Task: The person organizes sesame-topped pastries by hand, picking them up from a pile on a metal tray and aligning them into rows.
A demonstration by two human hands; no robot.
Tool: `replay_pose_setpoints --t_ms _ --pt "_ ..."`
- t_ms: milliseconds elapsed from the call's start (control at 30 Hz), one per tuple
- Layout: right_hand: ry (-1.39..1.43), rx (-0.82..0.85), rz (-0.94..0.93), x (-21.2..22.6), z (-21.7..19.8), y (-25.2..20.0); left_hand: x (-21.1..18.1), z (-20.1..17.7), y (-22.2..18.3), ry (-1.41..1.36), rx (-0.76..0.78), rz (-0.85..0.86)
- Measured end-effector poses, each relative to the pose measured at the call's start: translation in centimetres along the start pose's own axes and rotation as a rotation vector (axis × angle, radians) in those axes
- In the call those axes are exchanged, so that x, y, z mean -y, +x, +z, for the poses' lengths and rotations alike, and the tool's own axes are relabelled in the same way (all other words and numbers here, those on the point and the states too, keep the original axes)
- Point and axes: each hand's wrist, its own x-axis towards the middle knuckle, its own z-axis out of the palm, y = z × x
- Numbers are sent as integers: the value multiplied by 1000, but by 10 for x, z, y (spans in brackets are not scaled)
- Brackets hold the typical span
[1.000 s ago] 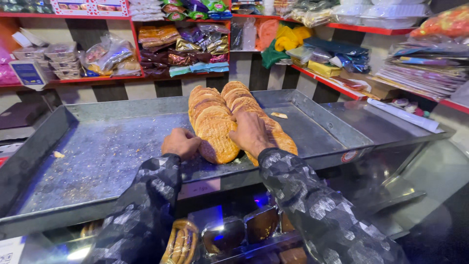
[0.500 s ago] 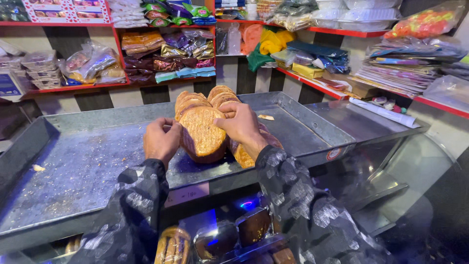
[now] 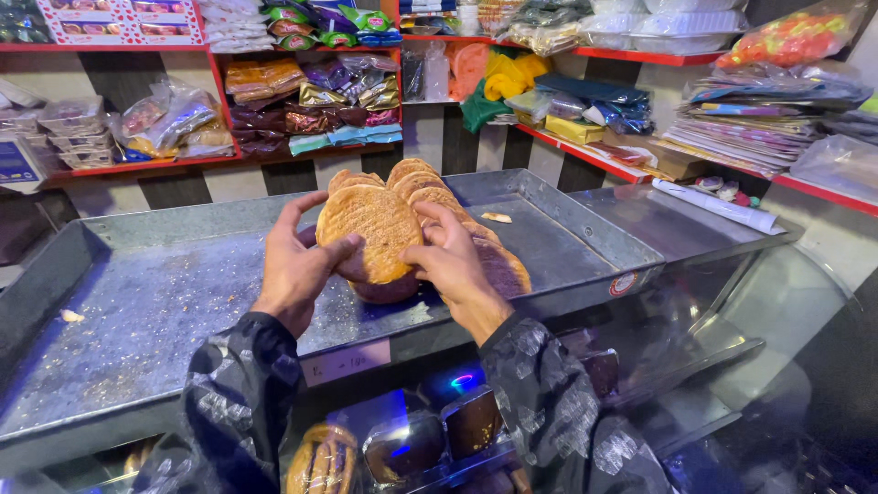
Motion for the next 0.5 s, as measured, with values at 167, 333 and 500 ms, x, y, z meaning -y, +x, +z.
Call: replay_pose_setpoints --t_ms 167,333,500 --pt "-12 83 -51 12 8 -13 -1 -1 -2 3 -55 37" --pt "-16 134 -76 12 12 -11 -7 1 -10 14 -50 32" --pt "149 103 -108 16 10 -15 -28 10 -32 -52 86 -30"
